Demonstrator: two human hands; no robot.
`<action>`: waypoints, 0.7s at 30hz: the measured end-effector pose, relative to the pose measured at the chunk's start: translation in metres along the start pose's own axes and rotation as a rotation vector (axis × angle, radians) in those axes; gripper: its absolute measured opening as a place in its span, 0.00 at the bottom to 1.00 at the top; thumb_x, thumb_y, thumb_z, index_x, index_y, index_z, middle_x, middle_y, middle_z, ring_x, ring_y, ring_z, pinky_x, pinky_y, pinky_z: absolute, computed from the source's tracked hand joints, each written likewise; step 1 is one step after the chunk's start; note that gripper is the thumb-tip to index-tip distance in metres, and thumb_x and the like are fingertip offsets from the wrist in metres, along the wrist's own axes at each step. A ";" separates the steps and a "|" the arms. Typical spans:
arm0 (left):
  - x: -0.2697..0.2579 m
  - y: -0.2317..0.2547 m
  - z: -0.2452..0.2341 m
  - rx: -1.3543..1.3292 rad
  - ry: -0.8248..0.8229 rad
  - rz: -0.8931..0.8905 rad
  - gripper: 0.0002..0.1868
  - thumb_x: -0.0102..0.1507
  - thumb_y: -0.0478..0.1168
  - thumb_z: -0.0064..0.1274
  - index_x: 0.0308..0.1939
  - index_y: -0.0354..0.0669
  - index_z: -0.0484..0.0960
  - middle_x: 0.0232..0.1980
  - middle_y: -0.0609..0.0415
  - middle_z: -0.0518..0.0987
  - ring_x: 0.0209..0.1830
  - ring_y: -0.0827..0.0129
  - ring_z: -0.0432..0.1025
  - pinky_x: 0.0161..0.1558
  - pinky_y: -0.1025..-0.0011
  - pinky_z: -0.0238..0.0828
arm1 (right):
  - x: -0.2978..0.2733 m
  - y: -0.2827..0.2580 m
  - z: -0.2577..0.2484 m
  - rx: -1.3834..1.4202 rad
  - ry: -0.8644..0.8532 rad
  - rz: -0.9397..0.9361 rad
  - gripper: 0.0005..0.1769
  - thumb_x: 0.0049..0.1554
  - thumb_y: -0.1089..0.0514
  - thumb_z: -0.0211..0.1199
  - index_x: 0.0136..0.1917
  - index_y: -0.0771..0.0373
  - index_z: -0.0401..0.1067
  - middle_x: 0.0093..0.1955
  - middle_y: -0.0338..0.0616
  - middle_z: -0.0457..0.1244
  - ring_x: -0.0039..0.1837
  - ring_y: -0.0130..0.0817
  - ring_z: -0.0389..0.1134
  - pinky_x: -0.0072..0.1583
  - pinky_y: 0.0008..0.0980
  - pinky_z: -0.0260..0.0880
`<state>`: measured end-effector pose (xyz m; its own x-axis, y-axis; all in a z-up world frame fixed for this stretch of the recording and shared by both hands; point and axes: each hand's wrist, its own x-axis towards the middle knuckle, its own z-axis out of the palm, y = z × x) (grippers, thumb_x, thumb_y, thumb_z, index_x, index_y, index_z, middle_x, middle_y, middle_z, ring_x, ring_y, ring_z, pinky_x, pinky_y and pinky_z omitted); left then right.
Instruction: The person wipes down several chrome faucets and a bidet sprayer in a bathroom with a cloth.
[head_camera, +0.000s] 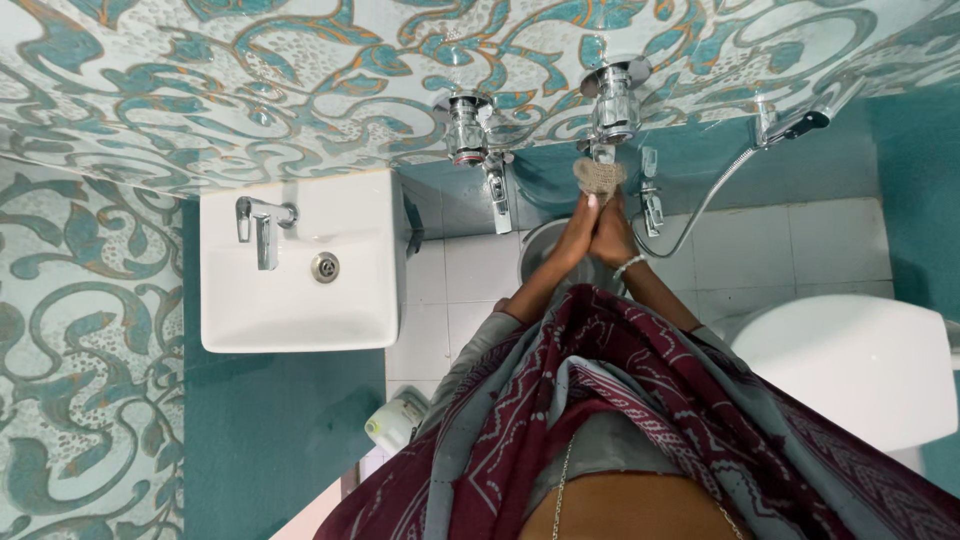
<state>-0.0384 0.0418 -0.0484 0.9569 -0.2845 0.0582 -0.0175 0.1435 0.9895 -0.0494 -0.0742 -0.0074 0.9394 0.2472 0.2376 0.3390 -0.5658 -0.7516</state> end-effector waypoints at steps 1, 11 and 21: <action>0.012 -0.001 0.000 0.023 0.056 -0.002 0.42 0.75 0.63 0.22 0.82 0.34 0.42 0.85 0.41 0.46 0.85 0.54 0.40 0.81 0.62 0.34 | 0.006 0.013 0.005 0.152 0.027 0.029 0.44 0.54 0.62 0.67 0.80 0.67 0.55 0.81 0.64 0.50 0.82 0.60 0.49 0.79 0.50 0.49; 0.056 0.007 -0.006 -0.116 0.196 -0.094 0.46 0.71 0.70 0.19 0.82 0.40 0.43 0.84 0.43 0.46 0.84 0.55 0.42 0.79 0.62 0.38 | 0.040 0.058 0.021 0.958 0.034 0.176 0.56 0.42 0.74 0.60 0.82 0.62 0.46 0.76 0.46 0.56 0.77 0.39 0.59 0.73 0.36 0.63; 0.055 0.061 0.004 0.240 0.190 0.215 0.26 0.77 0.50 0.37 0.67 0.32 0.73 0.73 0.38 0.71 0.78 0.50 0.63 0.78 0.64 0.53 | 0.034 0.002 -0.037 0.554 0.141 -0.008 0.49 0.49 0.74 0.66 0.79 0.64 0.47 0.70 0.49 0.56 0.73 0.40 0.60 0.75 0.37 0.62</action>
<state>0.0122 0.0316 0.0161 0.9604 -0.0876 0.2643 -0.2694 -0.0522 0.9616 -0.0151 -0.0959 0.0223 0.9476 0.1206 0.2960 0.3044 -0.0581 -0.9508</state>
